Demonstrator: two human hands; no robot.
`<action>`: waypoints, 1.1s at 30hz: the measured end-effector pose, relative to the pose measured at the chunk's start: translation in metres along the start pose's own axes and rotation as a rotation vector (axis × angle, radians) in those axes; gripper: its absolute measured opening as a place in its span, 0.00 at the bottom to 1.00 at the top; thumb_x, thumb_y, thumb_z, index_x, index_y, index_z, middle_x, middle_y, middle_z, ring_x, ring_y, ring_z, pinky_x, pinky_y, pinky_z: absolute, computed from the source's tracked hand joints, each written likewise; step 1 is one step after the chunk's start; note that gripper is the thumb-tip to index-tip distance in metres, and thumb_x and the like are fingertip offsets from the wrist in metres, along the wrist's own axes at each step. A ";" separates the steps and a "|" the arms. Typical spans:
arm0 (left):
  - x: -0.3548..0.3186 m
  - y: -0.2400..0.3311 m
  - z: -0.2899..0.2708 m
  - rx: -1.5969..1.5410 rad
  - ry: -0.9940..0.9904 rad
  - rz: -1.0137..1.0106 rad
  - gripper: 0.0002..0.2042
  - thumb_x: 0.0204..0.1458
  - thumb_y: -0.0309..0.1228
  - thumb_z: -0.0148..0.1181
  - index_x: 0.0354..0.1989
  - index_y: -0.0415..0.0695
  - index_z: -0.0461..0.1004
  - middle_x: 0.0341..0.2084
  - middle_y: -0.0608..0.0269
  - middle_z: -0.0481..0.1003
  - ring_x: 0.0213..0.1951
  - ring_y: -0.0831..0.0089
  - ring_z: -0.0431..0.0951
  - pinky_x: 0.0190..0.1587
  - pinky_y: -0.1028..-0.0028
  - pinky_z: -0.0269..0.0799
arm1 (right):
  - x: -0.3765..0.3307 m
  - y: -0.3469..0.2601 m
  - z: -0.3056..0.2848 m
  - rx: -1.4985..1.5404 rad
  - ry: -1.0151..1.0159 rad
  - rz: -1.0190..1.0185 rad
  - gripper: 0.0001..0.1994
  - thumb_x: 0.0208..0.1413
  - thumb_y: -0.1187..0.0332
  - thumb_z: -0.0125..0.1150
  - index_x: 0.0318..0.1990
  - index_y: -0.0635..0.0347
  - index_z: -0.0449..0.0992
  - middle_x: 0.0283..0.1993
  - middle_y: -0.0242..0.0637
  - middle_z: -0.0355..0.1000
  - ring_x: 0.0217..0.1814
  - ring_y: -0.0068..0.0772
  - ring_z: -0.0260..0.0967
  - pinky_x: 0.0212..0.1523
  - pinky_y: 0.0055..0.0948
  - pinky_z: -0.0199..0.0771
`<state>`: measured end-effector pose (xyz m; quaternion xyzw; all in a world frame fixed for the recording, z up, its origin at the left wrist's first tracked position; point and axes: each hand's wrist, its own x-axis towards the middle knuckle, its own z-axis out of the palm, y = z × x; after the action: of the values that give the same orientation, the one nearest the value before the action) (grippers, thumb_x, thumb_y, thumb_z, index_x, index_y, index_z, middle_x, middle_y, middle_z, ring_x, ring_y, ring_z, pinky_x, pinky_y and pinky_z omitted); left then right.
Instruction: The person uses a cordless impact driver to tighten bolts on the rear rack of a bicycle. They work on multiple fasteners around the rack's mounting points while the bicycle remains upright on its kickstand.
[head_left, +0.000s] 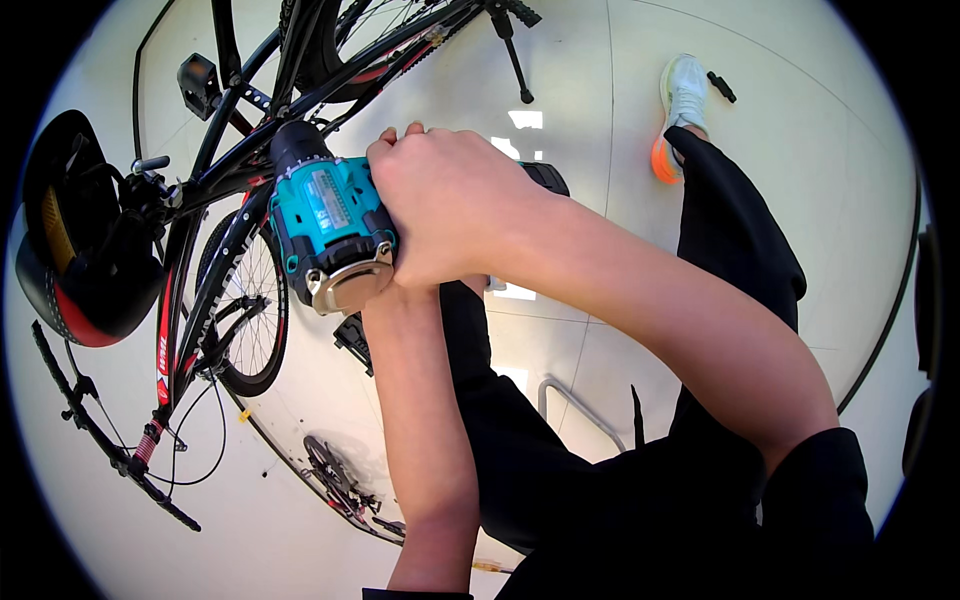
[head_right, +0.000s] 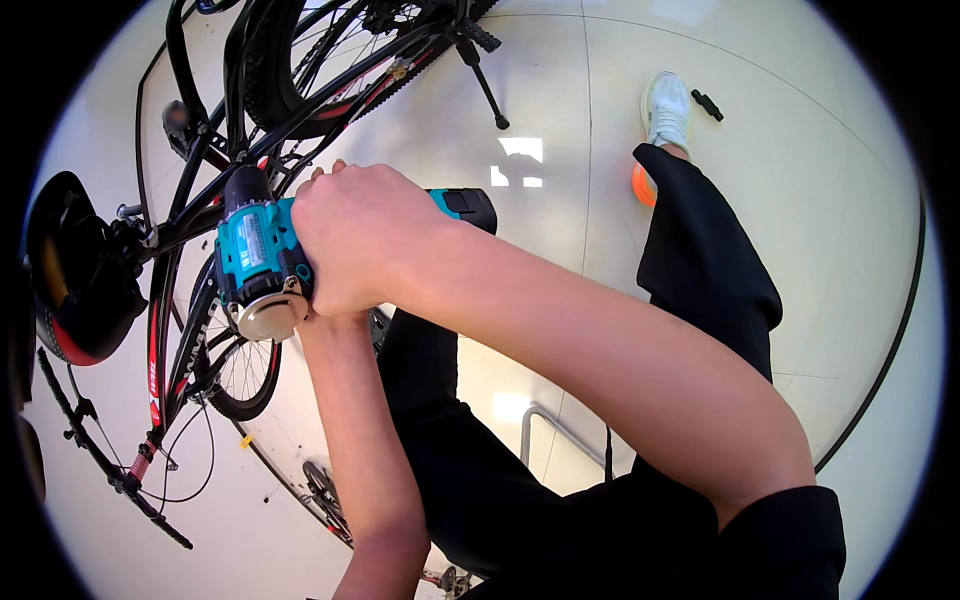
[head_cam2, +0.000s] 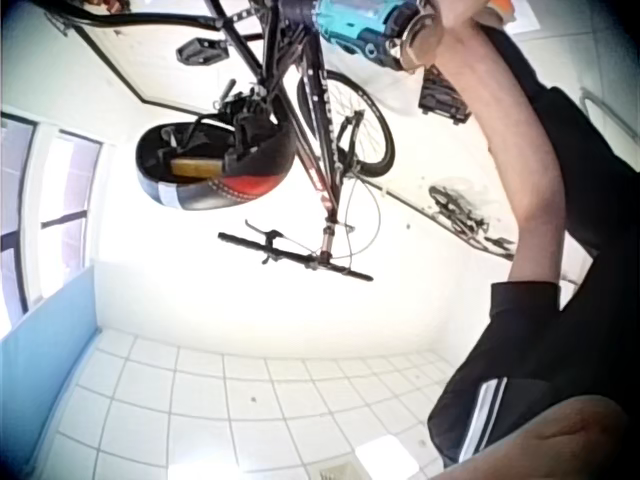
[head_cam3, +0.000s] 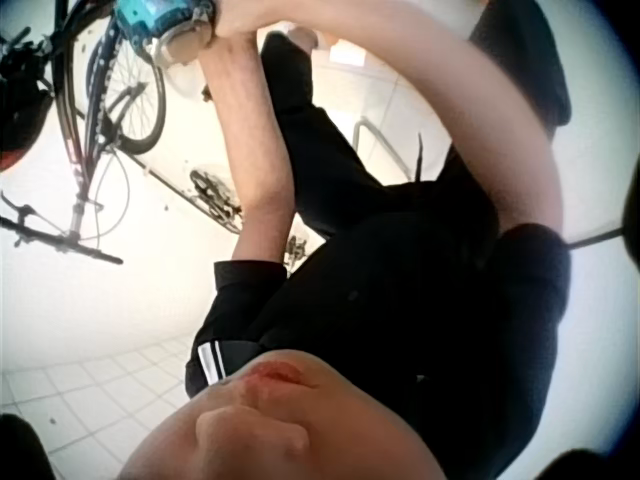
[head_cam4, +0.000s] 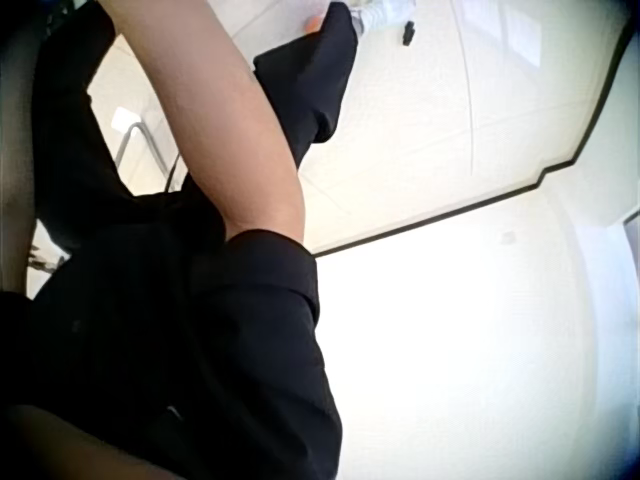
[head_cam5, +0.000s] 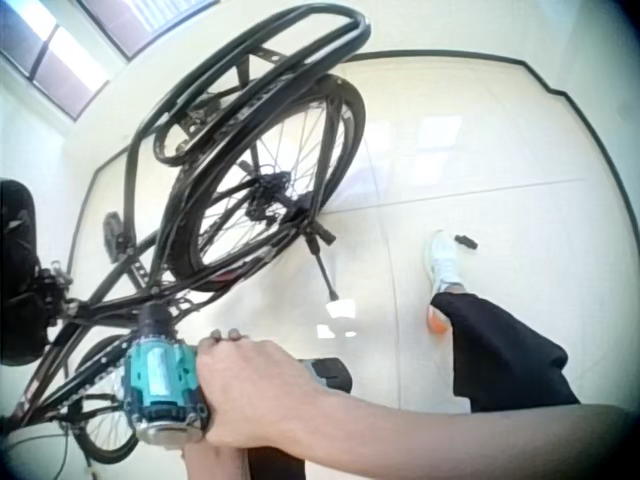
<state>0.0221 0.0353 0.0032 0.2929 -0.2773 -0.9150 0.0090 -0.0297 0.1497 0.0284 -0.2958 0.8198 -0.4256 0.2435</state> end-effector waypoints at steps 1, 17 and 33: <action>0.003 -0.003 0.000 -0.004 -0.007 -0.011 0.25 0.59 0.51 0.46 0.46 0.36 0.67 0.39 0.50 0.72 0.38 0.60 0.75 0.46 0.64 0.70 | -0.001 0.003 0.000 0.024 0.003 0.028 0.26 0.23 0.69 0.63 0.35 0.79 0.70 0.29 0.58 0.73 0.33 0.54 0.75 0.35 0.39 0.79; 0.002 0.001 0.002 0.000 -0.022 0.021 0.25 0.59 0.51 0.46 0.45 0.36 0.67 0.38 0.50 0.72 0.37 0.61 0.75 0.44 0.65 0.70 | -0.004 -0.002 0.009 0.136 0.138 -0.039 0.22 0.26 0.75 0.60 0.34 0.74 0.60 0.22 0.59 0.70 0.26 0.59 0.74 0.26 0.43 0.76; 0.011 -0.002 0.005 -0.050 -0.041 -0.005 0.24 0.59 0.51 0.46 0.44 0.37 0.67 0.37 0.51 0.72 0.35 0.61 0.75 0.43 0.65 0.70 | -0.001 -0.003 -0.002 -0.004 0.115 -0.133 0.42 0.18 0.82 0.64 0.52 0.76 0.55 0.26 0.61 0.71 0.29 0.61 0.73 0.27 0.44 0.76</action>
<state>0.0099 0.0373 0.0001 0.2744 -0.2538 -0.9275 0.0085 -0.0291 0.1498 0.0323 -0.3252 0.8117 -0.4557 0.1665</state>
